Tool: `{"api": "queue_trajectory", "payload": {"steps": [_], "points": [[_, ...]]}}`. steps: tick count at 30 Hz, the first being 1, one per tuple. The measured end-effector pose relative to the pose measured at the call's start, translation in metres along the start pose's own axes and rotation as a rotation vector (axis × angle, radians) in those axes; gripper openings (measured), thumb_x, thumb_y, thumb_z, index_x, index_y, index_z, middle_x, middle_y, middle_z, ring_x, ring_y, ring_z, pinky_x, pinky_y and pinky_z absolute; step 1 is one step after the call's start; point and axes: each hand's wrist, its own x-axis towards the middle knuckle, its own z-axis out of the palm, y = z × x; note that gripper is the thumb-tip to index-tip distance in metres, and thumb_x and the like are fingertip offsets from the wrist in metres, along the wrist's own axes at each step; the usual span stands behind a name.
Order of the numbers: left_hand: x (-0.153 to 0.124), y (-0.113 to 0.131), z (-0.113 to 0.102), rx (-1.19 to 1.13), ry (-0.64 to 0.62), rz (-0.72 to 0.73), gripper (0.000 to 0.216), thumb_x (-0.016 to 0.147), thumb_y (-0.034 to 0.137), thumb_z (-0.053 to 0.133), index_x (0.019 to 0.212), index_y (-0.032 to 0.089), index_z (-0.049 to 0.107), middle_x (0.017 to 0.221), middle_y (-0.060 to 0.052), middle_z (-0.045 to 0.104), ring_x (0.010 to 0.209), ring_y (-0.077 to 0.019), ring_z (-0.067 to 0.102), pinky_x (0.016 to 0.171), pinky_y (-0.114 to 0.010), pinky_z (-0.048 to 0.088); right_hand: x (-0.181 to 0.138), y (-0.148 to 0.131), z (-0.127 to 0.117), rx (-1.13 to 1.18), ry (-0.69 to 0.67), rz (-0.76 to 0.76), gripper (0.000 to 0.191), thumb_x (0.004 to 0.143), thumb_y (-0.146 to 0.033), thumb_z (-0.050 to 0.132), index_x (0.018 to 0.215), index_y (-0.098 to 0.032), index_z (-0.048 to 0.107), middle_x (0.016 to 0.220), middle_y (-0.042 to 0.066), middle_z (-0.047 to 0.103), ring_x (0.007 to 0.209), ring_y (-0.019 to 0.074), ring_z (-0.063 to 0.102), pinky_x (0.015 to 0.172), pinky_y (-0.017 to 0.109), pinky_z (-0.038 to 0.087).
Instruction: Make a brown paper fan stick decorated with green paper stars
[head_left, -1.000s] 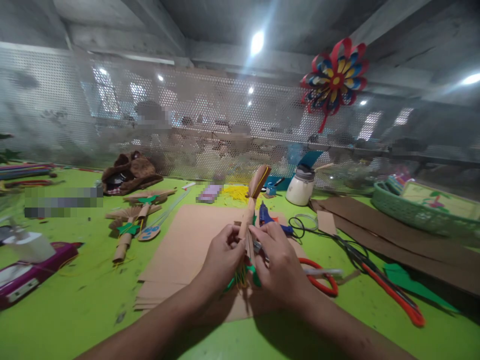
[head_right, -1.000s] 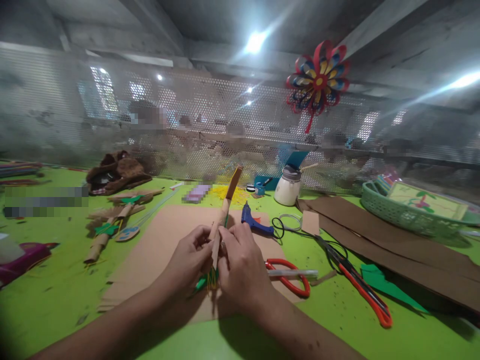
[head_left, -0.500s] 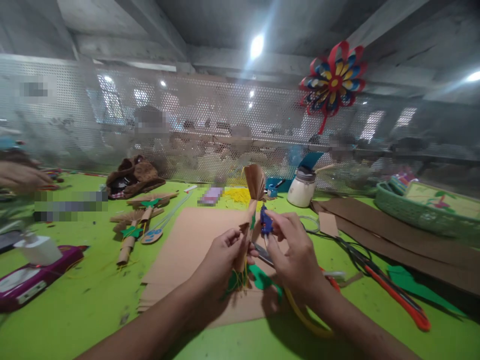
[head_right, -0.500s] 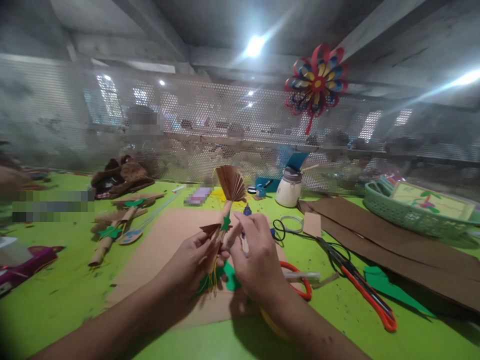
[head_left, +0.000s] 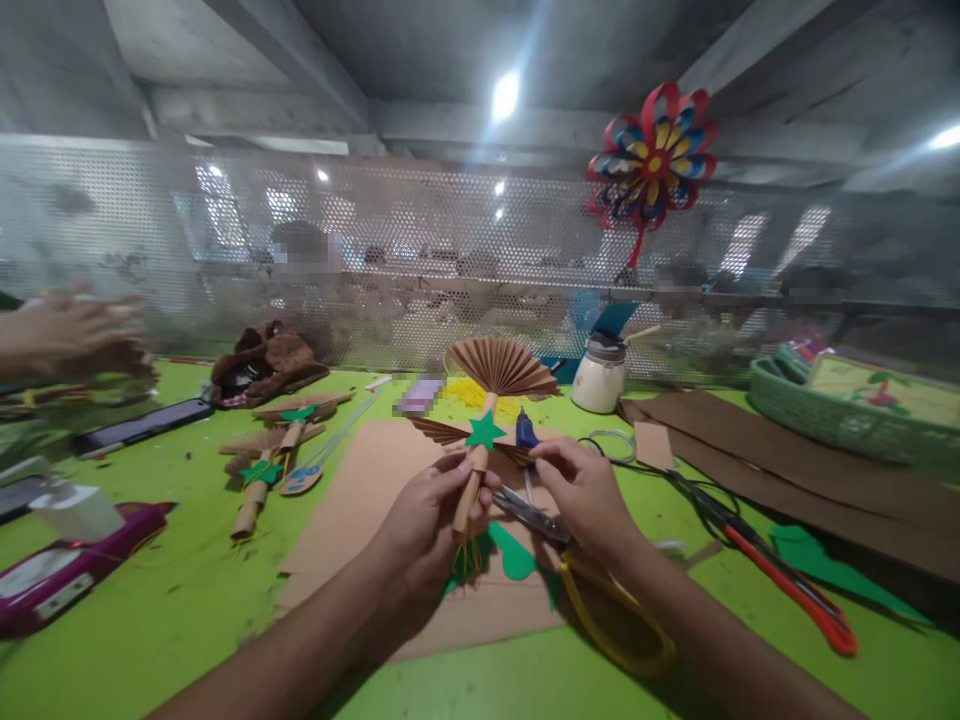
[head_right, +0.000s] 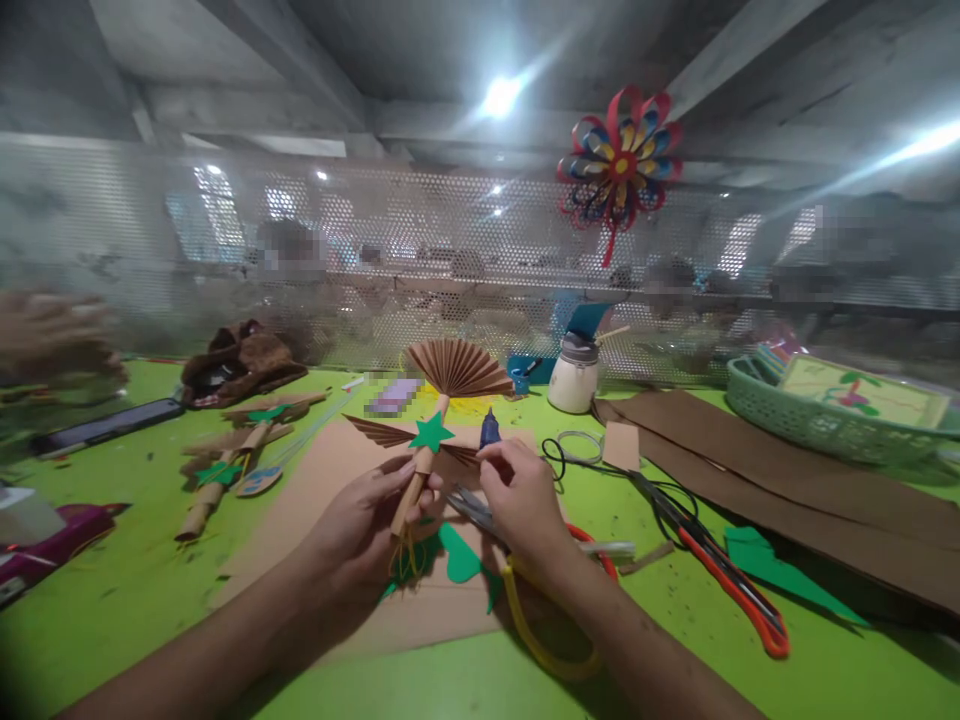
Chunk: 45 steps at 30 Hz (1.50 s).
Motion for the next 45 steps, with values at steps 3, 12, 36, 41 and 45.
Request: {"api": "queue_trajectory", "payload": {"steps": [3,12,36,41,45], "points": [[-0.001,0.005,0.002,0.012,0.03,0.017,0.009,0.083,0.017,0.056,0.091,0.014,0.057,0.074,-0.005,0.063,0.051,-0.0077,0.053,0.047,-0.017,0.043,-0.007,-0.005,0.006,0.038,-0.109,0.044,0.018,0.081,-0.025,0.051,0.079,-0.014,0.065,0.072,0.005,0.063,0.063,0.0165,0.055,0.06,0.028,0.043],[-0.007,0.006,0.01,0.019,0.006,0.082,0.016,0.077,0.026,0.065,0.09,0.016,0.062,0.081,-0.006,0.068,0.07,-0.0171,0.065,0.065,-0.03,0.054,-0.016,-0.007,0.021,0.187,-0.325,0.184,0.039,0.087,-0.046,0.049,0.071,-0.014,0.064,0.061,0.002,0.055,0.057,0.0134,0.049,0.051,0.025,0.038],[-0.014,-0.003,0.018,0.194,0.05,0.04,0.03,0.069,0.034,0.073,0.089,0.014,0.063,0.074,-0.007,0.067,0.055,-0.0156,0.062,0.053,-0.027,0.05,-0.034,-0.024,0.04,0.505,-0.324,0.503,0.024,0.064,-0.034,0.072,0.064,-0.014,0.058,0.056,-0.001,0.056,0.05,0.0111,0.049,0.048,0.023,0.036],[-0.01,-0.006,0.011,0.229,0.012,0.078,0.03,0.066,0.035,0.075,0.081,0.012,0.064,0.074,-0.008,0.067,0.063,-0.018,0.064,0.059,-0.028,0.052,-0.036,-0.017,0.048,0.521,-0.338,0.502,0.028,0.064,-0.037,0.073,0.067,-0.013,0.059,0.053,-0.001,0.056,0.048,0.0108,0.05,0.047,0.022,0.036],[-0.006,-0.004,0.007,0.253,0.023,0.092,0.028,0.072,0.036,0.071,0.082,0.012,0.064,0.074,-0.009,0.067,0.059,-0.0164,0.063,0.054,-0.025,0.05,-0.037,-0.016,0.051,0.631,-0.444,0.537,0.043,0.062,-0.052,0.073,0.069,-0.012,0.058,0.051,0.002,0.06,0.039,0.0096,0.05,0.042,0.022,0.035]]}}
